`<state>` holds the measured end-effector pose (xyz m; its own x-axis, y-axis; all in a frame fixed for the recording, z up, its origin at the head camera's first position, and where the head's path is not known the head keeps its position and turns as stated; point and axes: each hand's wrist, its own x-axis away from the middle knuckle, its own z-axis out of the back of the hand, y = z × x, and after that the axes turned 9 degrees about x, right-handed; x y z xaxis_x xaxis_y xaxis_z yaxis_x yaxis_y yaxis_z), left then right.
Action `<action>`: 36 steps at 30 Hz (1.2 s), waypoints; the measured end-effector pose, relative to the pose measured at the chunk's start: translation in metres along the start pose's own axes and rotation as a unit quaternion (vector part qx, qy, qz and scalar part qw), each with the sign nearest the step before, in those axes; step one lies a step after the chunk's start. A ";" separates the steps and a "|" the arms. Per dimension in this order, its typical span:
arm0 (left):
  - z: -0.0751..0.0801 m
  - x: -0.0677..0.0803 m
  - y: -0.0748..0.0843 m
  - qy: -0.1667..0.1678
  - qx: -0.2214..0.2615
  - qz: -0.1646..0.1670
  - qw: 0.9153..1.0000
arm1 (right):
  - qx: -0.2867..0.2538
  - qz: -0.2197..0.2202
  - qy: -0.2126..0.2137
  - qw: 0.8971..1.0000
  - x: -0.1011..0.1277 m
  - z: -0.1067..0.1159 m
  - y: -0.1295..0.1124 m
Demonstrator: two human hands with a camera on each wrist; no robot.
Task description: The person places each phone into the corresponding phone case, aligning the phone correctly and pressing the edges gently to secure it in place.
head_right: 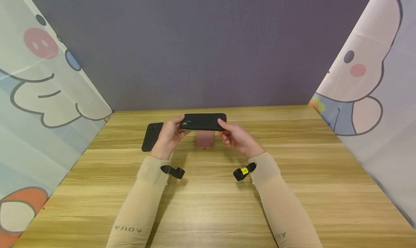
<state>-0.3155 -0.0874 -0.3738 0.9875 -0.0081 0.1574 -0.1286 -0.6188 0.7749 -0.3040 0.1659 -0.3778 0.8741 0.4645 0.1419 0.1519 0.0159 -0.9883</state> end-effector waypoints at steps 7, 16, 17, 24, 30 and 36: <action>-0.001 0.002 0.001 -0.002 -0.003 0.002 1.000 | 0.011 0.021 0.016 1.000 0.000 0.000 0.002; -0.001 0.002 0.001 -0.011 -0.007 0.002 1.000 | -0.020 0.008 0.028 0.999 -0.001 0.000 0.000; -0.002 0.002 0.001 -0.011 -0.007 0.002 1.000 | -0.026 0.007 0.029 0.999 -0.001 0.000 0.000; -0.002 0.003 0.001 -0.017 -0.014 0.006 1.000 | -0.041 0.003 0.045 0.998 0.000 0.001 -0.001; -0.001 0.004 0.000 -0.025 -0.019 0.010 0.999 | -0.028 0.007 0.052 0.998 -0.001 0.002 0.001; -0.002 0.004 -0.001 -0.029 -0.022 0.010 0.999 | -0.036 0.001 0.072 0.997 -0.001 0.001 0.002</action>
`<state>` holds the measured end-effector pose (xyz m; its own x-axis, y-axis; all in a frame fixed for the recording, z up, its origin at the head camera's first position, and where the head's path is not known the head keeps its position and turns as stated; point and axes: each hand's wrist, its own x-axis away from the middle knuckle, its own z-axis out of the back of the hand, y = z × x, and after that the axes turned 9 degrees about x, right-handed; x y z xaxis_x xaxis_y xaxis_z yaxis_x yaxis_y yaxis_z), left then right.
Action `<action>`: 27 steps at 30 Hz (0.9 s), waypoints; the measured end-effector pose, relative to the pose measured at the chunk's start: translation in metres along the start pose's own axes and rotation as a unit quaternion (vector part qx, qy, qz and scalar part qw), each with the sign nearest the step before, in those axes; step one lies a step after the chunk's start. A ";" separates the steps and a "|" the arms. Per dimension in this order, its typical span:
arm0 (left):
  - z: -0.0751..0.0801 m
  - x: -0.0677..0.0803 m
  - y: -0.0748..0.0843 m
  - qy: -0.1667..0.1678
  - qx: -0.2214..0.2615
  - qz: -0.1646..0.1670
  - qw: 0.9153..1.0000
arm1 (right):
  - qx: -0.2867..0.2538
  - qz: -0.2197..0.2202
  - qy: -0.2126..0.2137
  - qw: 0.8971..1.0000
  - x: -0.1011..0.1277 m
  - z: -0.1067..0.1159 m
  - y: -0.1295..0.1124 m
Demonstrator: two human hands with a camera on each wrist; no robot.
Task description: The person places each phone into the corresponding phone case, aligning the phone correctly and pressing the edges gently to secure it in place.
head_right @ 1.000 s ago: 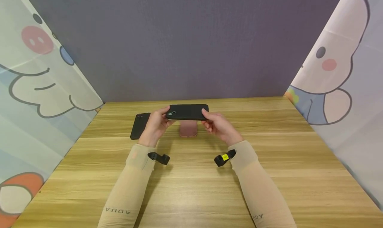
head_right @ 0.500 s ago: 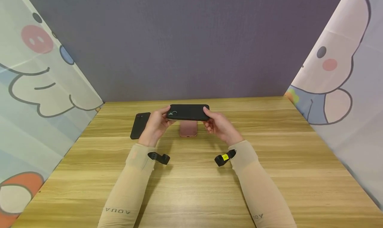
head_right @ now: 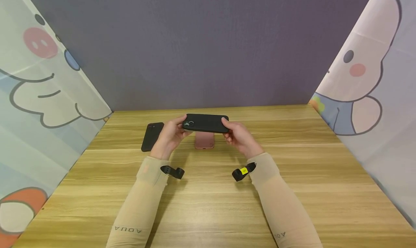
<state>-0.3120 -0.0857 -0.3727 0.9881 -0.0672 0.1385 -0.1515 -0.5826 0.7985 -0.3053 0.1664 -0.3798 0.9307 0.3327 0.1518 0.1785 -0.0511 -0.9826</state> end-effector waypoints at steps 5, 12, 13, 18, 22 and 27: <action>0.000 -0.001 -0.001 -0.007 -0.003 0.015 1.000 | -0.032 -0.001 0.010 0.999 0.000 0.001 0.000; 0.001 0.000 0.000 -0.013 -0.007 0.018 1.000 | -0.045 0.006 0.024 0.999 -0.001 0.000 0.000; 0.001 0.000 0.000 -0.015 -0.007 0.019 1.000 | -0.046 0.008 0.025 0.999 -0.001 0.000 0.000; 0.000 0.000 0.001 -0.026 -0.019 0.019 0.999 | -0.046 0.014 0.031 0.998 -0.001 0.002 0.000; 0.000 0.001 0.001 -0.031 -0.040 0.023 0.998 | -0.054 0.018 0.032 0.998 -0.002 0.002 0.000; 0.002 0.002 0.002 -0.040 -0.086 0.030 0.995 | -0.061 0.020 0.033 0.997 -0.002 0.002 0.000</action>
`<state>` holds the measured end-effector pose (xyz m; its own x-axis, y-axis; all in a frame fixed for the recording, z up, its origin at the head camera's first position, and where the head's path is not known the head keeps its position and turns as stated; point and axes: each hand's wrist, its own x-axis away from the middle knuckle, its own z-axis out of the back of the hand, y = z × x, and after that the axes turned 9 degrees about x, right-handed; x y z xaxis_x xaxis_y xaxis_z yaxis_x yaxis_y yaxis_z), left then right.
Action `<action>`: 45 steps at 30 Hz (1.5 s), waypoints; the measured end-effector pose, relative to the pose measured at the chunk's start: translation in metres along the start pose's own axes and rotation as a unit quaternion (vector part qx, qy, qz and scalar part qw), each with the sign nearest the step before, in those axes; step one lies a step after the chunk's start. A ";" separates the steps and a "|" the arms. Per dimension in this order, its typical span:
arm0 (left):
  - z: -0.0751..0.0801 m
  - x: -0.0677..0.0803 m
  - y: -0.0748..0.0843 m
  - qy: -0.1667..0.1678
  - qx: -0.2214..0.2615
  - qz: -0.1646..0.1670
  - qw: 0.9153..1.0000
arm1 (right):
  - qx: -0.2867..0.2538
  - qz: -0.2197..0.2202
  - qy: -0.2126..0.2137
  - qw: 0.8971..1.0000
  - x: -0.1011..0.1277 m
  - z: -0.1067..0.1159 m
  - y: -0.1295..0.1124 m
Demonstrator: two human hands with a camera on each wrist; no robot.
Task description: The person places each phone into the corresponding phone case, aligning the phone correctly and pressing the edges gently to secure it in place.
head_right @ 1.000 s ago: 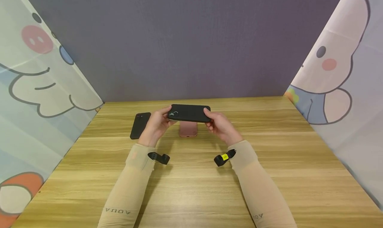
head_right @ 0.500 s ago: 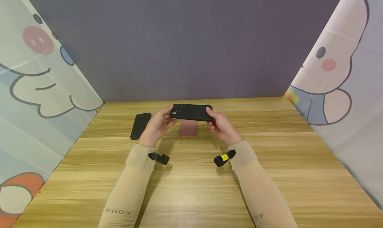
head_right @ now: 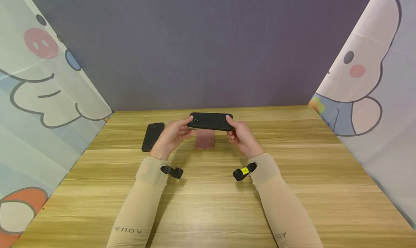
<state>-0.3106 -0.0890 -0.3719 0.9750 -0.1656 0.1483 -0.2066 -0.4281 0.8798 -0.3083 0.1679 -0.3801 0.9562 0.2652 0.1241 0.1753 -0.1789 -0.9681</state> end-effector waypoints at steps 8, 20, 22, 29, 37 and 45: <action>0.003 0.001 0.002 -0.019 -0.104 -0.019 0.994 | 0.007 0.004 -0.002 1.000 0.000 0.001 -0.001; 0.005 0.000 0.001 -0.061 -0.121 -0.002 0.991 | 0.006 0.010 -0.002 1.000 0.001 0.001 0.000; 0.005 0.001 0.001 -0.062 -0.123 0.000 0.990 | 0.006 0.011 -0.002 1.000 0.001 0.002 0.000; 0.005 0.002 0.002 -0.059 -0.135 0.000 0.989 | 0.015 0.009 -0.006 1.000 0.002 0.002 -0.001; 0.003 0.002 0.004 -0.059 -0.143 0.019 0.988 | 0.029 -0.006 0.001 1.000 0.003 0.004 -0.002; 0.003 0.002 0.004 -0.072 -0.151 0.030 0.985 | 0.055 -0.018 0.010 0.998 0.003 0.005 -0.002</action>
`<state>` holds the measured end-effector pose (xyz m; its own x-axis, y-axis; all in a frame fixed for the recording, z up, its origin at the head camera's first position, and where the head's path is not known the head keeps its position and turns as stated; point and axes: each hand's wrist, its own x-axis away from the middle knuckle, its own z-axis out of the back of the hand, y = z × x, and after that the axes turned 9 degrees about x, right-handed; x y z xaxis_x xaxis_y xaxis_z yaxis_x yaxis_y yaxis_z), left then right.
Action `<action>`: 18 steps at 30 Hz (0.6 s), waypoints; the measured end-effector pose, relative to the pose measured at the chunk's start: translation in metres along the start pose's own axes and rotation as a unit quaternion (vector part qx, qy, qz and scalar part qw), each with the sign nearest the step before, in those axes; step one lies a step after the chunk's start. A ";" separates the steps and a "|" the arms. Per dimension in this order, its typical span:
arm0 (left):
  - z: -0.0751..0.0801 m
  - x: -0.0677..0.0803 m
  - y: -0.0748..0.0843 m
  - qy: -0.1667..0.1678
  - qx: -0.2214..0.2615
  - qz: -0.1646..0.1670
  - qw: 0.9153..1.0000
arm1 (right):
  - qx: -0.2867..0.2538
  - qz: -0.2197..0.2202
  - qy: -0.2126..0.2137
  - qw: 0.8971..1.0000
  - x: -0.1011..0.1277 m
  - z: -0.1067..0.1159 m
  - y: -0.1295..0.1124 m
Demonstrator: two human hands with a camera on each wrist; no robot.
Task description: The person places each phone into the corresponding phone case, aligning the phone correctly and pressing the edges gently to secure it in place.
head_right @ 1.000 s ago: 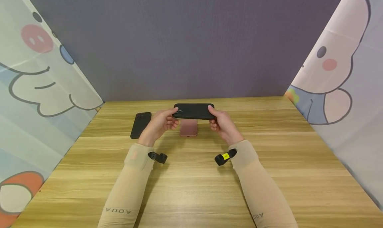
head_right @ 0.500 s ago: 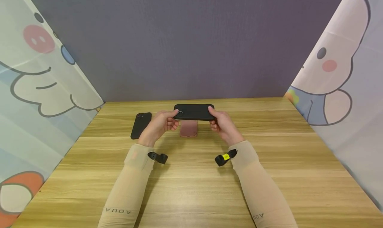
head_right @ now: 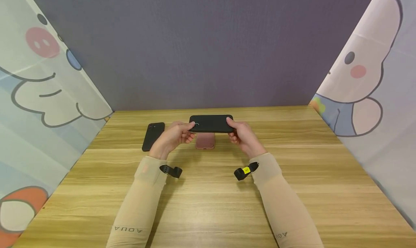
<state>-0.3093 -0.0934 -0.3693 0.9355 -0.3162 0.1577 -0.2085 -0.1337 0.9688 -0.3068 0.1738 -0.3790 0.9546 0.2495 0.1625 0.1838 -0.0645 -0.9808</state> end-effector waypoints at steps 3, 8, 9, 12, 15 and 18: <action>0.001 -0.001 0.000 -0.001 -0.007 0.007 1.000 | 0.013 -0.004 0.003 1.000 0.000 0.000 0.000; 0.001 -0.001 0.000 0.004 -0.007 0.025 1.000 | 0.026 -0.005 0.006 1.000 0.000 0.000 0.000; 0.000 -0.001 0.000 0.006 -0.006 0.029 1.000 | 0.027 -0.005 0.004 1.000 0.000 0.000 0.000; 0.000 0.000 0.000 0.010 -0.002 0.035 0.999 | 0.033 -0.006 0.006 0.999 0.000 0.000 0.000; 0.000 -0.001 0.000 0.016 0.005 0.037 0.999 | 0.042 -0.003 0.006 0.999 0.000 0.000 0.000; -0.001 -0.002 -0.001 0.020 0.008 0.035 0.999 | 0.046 0.000 0.010 0.999 0.000 0.000 0.001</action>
<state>-0.3109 -0.0920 -0.3707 0.9294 -0.2867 0.2324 -0.2776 -0.1281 0.9521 -0.3067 0.1738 -0.3796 0.9592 0.2309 0.1629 0.1616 0.0245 -0.9865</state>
